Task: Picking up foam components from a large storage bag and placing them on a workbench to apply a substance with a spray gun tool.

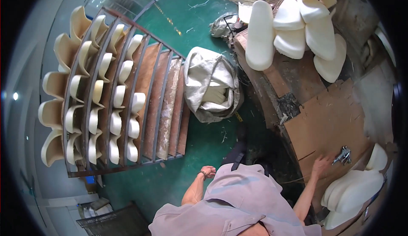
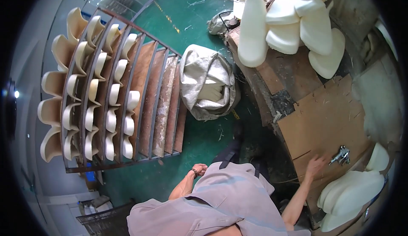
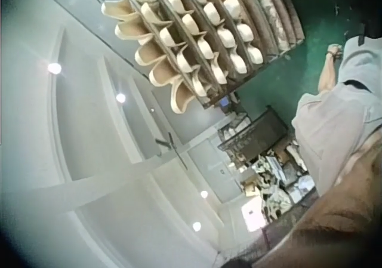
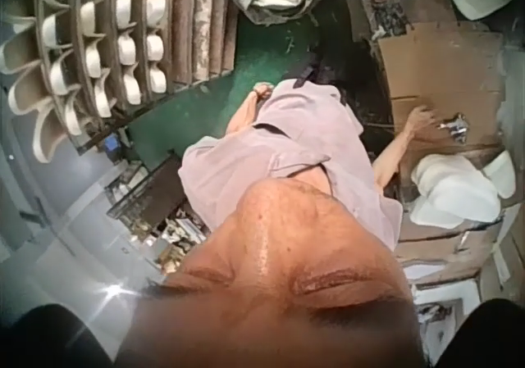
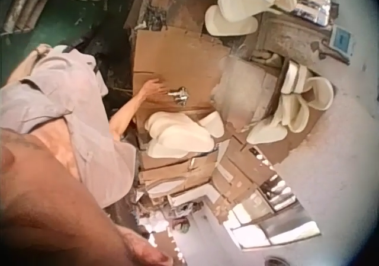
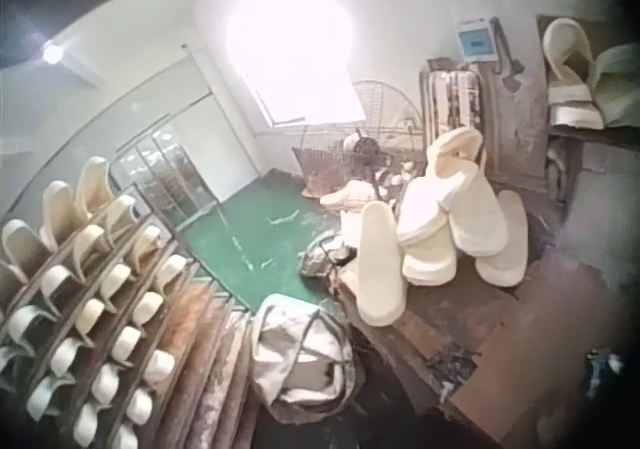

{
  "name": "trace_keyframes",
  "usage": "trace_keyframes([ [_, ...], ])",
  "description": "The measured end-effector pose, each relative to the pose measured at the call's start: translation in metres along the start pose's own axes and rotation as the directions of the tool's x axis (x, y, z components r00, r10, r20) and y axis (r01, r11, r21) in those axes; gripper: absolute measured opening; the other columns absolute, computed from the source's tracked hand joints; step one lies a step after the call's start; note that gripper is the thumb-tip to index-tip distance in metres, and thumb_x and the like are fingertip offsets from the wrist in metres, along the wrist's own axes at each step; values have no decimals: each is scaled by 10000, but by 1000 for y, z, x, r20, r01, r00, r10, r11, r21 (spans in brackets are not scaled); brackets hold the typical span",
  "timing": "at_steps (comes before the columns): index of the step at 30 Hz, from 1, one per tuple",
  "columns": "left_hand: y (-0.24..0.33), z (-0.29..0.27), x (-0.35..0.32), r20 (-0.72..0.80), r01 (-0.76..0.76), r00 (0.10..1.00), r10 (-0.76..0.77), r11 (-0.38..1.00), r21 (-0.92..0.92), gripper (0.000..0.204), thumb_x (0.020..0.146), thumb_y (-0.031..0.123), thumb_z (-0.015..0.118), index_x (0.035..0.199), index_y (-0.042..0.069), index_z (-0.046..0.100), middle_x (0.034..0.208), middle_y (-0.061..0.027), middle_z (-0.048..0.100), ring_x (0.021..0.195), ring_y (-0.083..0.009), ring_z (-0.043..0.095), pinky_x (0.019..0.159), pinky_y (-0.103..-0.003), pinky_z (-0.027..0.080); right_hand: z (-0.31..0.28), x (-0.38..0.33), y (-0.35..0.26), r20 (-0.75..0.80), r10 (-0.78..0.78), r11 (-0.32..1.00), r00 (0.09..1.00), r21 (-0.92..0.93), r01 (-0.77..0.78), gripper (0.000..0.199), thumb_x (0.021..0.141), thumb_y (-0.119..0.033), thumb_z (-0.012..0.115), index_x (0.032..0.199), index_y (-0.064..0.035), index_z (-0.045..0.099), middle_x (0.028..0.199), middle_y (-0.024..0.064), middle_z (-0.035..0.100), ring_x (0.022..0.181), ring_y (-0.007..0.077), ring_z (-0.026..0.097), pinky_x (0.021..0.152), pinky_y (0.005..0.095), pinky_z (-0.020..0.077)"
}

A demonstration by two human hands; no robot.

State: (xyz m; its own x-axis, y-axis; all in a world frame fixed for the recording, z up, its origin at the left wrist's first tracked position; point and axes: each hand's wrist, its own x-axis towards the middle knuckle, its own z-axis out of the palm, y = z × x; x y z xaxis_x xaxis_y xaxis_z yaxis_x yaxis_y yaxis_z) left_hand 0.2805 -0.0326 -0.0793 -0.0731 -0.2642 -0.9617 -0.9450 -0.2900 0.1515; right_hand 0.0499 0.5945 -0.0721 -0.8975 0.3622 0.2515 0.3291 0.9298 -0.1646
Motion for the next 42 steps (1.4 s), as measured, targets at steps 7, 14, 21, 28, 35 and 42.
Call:
trace_keyframes([
  [7,81,-54,72,24,-151,988,152,988,-26,359,929,124,665,1273,82,576,1029,-89,714,795,-185,709,668,-398,613,-36,-63,-247,416,-307,841,856,539,40,493,865,-109,589,1333,38,544,1366,272,540,1286,424,503,1115,460,381],
  [14,219,-94,158,67,-288,956,285,956,52,409,895,121,684,1284,51,581,994,-80,712,785,-169,703,650,-361,608,-3,-92,-395,727,-341,835,596,525,-163,421,883,-135,607,1274,19,613,1159,234,686,1069,346,676,949,401,526],
  [21,326,-108,204,113,-288,953,282,957,39,470,907,159,672,1340,26,547,1118,-113,702,904,-187,701,743,-337,606,44,-72,-532,787,-389,846,479,511,-152,420,899,-166,603,1276,20,614,1106,215,710,1023,324,695,909,382,541],
  [28,378,-88,334,240,-3,909,340,583,-813,697,916,445,701,1399,17,437,1336,-164,576,1178,-285,593,988,-459,522,204,-79,-650,894,-410,823,179,447,-350,453,939,-218,612,1321,25,586,1105,152,721,977,228,701,878,341,550],
  [35,466,-157,511,81,145,971,224,-288,-947,792,831,521,755,1365,-2,495,1372,-124,563,1241,-315,542,1047,-483,467,439,-90,-830,888,-434,607,-154,162,-778,439,970,-173,595,1361,20,547,1074,102,707,804,132,664,712,280,561],
  [42,618,-210,435,-519,-422,602,607,-310,-852,726,847,332,770,1425,27,452,1431,-130,523,1335,-301,463,1156,-476,346,581,77,-1036,593,-802,536,65,764,-358,178,846,-78,642,985,15,701,822,92,706,740,169,697,609,302,572],
])
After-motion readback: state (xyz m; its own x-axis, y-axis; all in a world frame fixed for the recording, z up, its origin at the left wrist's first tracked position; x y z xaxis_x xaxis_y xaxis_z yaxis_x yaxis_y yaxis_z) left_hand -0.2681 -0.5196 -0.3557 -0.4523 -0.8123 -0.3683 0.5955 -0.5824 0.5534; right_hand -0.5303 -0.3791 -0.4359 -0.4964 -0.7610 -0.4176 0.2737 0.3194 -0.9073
